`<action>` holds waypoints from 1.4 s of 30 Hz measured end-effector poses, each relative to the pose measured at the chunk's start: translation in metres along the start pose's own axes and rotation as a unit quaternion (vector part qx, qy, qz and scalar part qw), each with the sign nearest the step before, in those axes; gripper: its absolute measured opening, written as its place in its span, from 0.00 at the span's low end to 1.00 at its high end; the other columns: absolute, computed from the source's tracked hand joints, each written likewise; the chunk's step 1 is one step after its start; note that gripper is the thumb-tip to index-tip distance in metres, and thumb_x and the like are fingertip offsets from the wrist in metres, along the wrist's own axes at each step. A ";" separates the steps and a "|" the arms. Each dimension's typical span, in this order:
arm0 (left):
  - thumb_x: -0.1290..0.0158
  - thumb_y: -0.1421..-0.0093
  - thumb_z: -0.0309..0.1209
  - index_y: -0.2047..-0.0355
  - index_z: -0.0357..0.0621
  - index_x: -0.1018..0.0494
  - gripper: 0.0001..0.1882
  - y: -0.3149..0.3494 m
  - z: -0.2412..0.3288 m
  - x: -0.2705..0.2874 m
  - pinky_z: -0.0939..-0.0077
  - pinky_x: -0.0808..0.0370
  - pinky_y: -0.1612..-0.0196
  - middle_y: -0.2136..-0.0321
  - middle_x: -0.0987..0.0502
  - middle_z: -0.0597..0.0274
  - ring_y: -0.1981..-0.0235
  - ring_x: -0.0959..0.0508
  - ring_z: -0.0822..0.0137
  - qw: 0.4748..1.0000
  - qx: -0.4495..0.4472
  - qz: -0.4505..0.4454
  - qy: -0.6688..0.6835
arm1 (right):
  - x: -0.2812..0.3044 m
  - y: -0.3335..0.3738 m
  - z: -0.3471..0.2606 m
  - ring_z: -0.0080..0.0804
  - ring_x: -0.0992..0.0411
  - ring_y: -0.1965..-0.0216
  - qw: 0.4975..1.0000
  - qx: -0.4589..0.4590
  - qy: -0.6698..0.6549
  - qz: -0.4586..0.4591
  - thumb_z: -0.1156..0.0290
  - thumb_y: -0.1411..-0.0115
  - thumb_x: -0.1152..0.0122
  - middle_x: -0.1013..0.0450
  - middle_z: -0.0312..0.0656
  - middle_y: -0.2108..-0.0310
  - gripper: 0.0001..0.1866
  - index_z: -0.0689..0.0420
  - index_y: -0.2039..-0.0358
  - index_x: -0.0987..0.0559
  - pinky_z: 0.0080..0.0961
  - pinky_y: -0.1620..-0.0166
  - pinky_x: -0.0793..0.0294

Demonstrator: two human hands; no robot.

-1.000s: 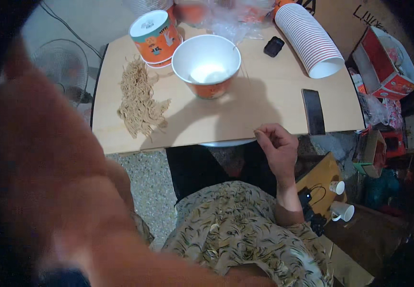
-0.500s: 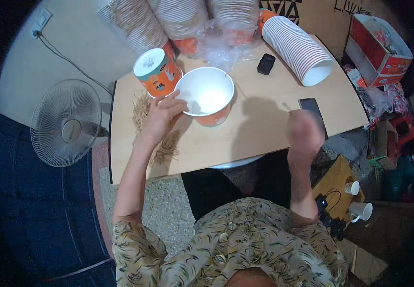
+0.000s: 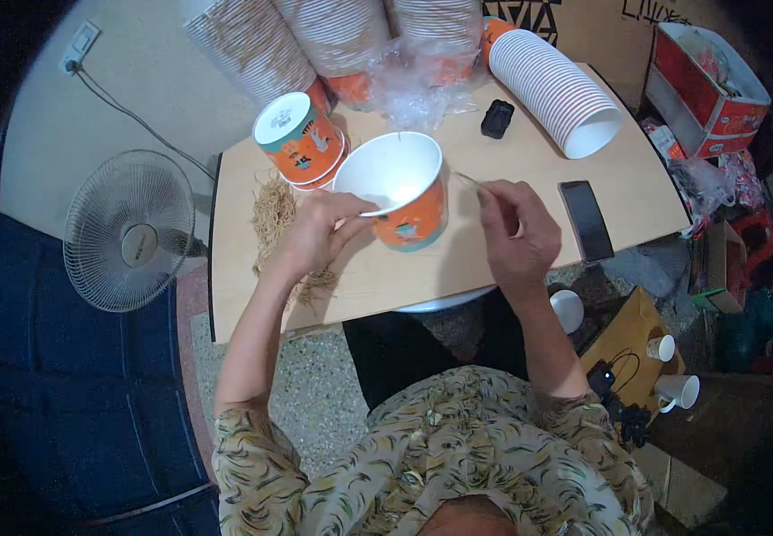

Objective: Packaging paper bowls by stacking them and securing with rubber bands.

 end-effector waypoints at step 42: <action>0.35 0.47 0.27 0.55 0.38 0.19 0.17 -0.033 0.031 -0.013 0.75 0.22 0.67 0.66 0.16 0.55 0.74 0.22 0.73 0.983 0.113 0.005 0.142 | -0.055 0.032 0.015 0.36 0.25 0.76 0.990 0.068 0.059 -0.106 0.76 0.46 0.32 0.25 0.43 0.76 0.05 0.57 0.67 0.18 0.31 0.72 0.27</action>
Point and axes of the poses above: each hand's wrist, its own y-axis away from the middle knuckle, its own x-axis out of the back of the hand, z = x × y, the point moved 4 cm from there along -y, towards the middle knuckle
